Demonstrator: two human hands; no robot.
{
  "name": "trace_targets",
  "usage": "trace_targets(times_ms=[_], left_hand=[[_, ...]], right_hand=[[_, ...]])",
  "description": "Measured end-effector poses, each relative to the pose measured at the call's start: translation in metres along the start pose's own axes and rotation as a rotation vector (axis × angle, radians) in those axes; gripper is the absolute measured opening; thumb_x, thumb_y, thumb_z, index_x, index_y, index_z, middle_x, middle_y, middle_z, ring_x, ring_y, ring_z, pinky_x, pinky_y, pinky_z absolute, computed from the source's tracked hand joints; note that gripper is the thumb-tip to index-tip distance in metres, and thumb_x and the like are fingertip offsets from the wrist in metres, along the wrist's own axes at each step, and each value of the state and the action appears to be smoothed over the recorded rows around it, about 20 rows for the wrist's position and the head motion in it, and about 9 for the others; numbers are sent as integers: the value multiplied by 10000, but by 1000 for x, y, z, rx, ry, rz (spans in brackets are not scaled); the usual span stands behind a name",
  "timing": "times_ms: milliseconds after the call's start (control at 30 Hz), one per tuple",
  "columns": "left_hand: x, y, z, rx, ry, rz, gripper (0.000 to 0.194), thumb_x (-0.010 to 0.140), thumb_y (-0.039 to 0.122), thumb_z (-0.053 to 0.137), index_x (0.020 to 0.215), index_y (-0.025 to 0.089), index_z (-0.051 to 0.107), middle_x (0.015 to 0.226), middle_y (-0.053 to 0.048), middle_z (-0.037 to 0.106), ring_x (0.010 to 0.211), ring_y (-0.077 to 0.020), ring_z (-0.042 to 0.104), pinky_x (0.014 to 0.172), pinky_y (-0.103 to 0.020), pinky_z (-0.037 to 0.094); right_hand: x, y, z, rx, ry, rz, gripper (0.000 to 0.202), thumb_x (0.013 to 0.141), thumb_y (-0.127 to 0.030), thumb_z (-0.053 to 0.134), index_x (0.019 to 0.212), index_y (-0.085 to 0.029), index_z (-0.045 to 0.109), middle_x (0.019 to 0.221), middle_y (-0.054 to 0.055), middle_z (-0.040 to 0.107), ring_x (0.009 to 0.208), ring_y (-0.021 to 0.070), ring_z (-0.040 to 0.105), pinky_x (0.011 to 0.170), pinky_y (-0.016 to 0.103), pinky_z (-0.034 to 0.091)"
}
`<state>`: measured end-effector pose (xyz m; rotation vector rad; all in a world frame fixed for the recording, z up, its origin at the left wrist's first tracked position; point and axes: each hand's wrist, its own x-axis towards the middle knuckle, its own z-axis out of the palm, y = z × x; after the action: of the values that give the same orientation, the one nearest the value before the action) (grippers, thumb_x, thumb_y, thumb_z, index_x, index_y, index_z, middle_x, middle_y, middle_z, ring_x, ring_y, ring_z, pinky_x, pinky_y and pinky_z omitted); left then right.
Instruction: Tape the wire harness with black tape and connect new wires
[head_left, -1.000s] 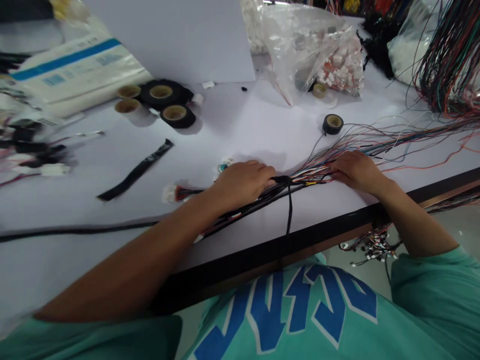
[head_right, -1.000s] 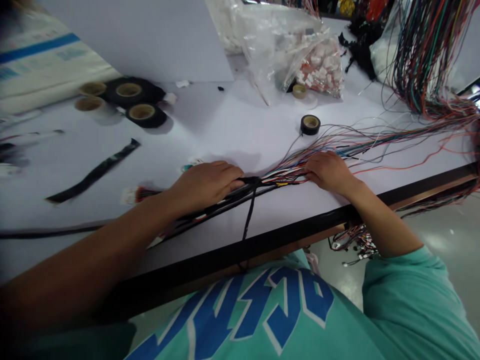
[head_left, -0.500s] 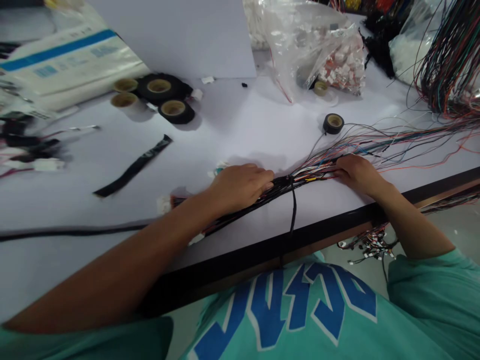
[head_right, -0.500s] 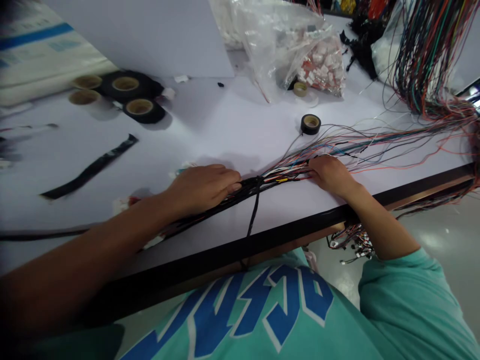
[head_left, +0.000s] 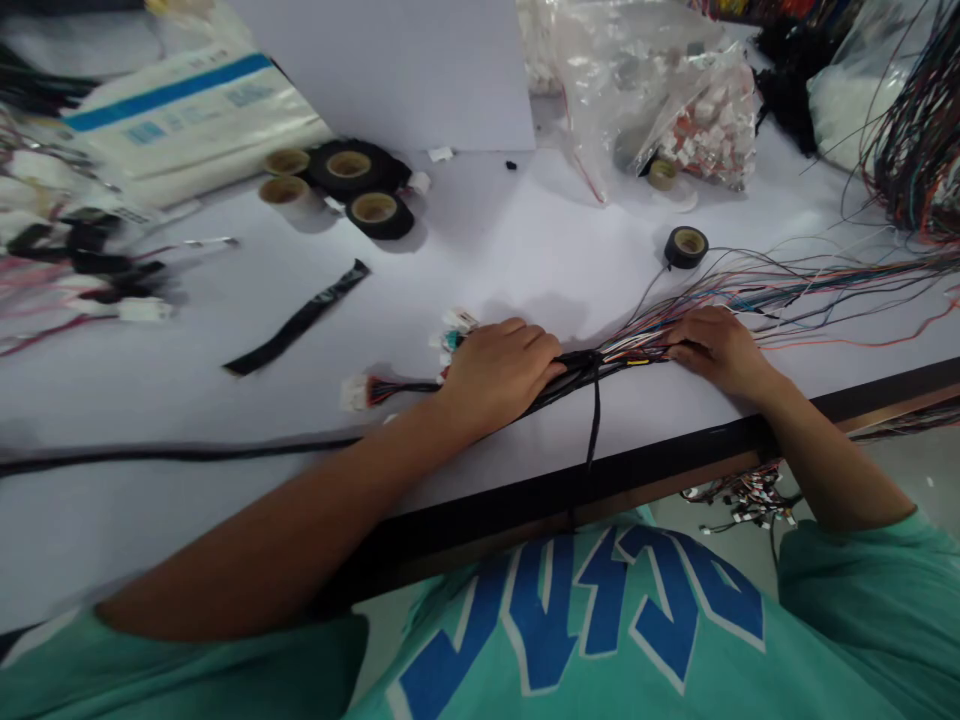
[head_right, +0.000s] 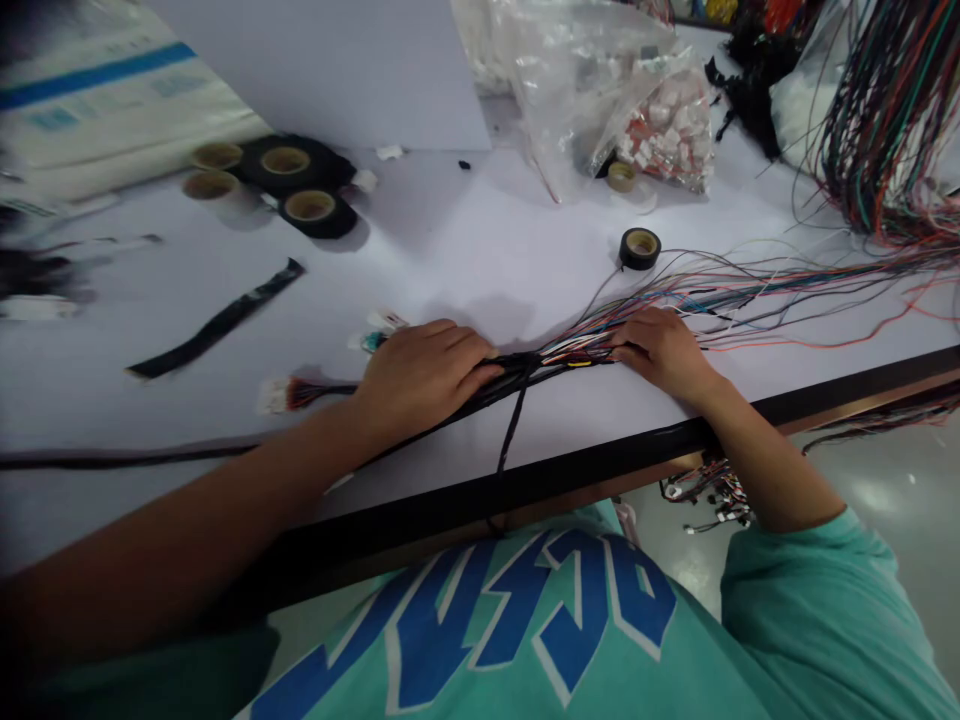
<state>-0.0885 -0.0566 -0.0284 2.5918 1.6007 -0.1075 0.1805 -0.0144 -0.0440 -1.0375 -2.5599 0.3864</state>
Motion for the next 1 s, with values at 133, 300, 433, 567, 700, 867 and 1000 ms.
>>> trace_targets(times_ms=[133, 300, 433, 567, 700, 867, 1000], left_hand=[[4, -5, -2, -74, -60, -32, 252, 857, 320, 405, 893, 177, 610, 848, -75, 651, 887, -215, 584, 724, -309, 430], [2, -12, -8, -167, 63, -46, 208, 823, 262, 437, 904, 173, 607, 933, -81, 639, 941, -218, 562, 794, -335, 428], [-16, -3, -12, -109, 54, -92, 262, 841, 248, 373, 815, 181, 625, 842, -62, 647, 858, -205, 582, 767, -331, 435], [-27, 8, -10, -80, -94, -159, 271, 837, 331, 405, 845, 182, 631, 858, -60, 652, 840, -203, 598, 705, -297, 447], [-24, 5, -13, -143, -72, -150, 240, 808, 330, 450, 870, 187, 633, 928, -68, 652, 938, -211, 579, 776, -305, 440], [-34, -19, -27, -266, 35, -380, 291, 828, 321, 373, 907, 193, 622, 843, -38, 660, 784, -164, 583, 699, -276, 428], [-59, -39, -21, -226, 28, -468, 308, 797, 394, 408, 871, 190, 626, 821, -41, 652, 774, -169, 579, 682, -273, 427]], right_hand=[[-2, 1, 1, 65, -14, -3, 186, 836, -291, 476, 693, -194, 545, 681, 41, 585, 672, 160, 526, 630, 287, 380], [-1, 4, 5, 60, -15, -8, 168, 814, -267, 474, 665, -194, 504, 653, 36, 565, 634, 154, 500, 593, 280, 355], [0, 9, 8, 62, 1, -8, 127, 787, -244, 480, 671, -197, 499, 672, 35, 568, 644, 156, 497, 610, 283, 359], [1, 13, 9, 77, -4, -8, 125, 777, -242, 481, 660, -200, 491, 648, 26, 555, 626, 148, 487, 597, 277, 349], [3, 14, 7, 87, -7, 0, 146, 783, -269, 479, 654, -202, 493, 633, 21, 548, 614, 147, 491, 592, 281, 351], [5, 12, 1, 91, -33, 6, 160, 786, -301, 476, 657, -210, 507, 643, 25, 569, 611, 159, 509, 580, 292, 360], [6, 15, -3, 79, -56, 1, 148, 783, -305, 489, 664, -221, 513, 630, 22, 562, 597, 165, 507, 568, 299, 359]])
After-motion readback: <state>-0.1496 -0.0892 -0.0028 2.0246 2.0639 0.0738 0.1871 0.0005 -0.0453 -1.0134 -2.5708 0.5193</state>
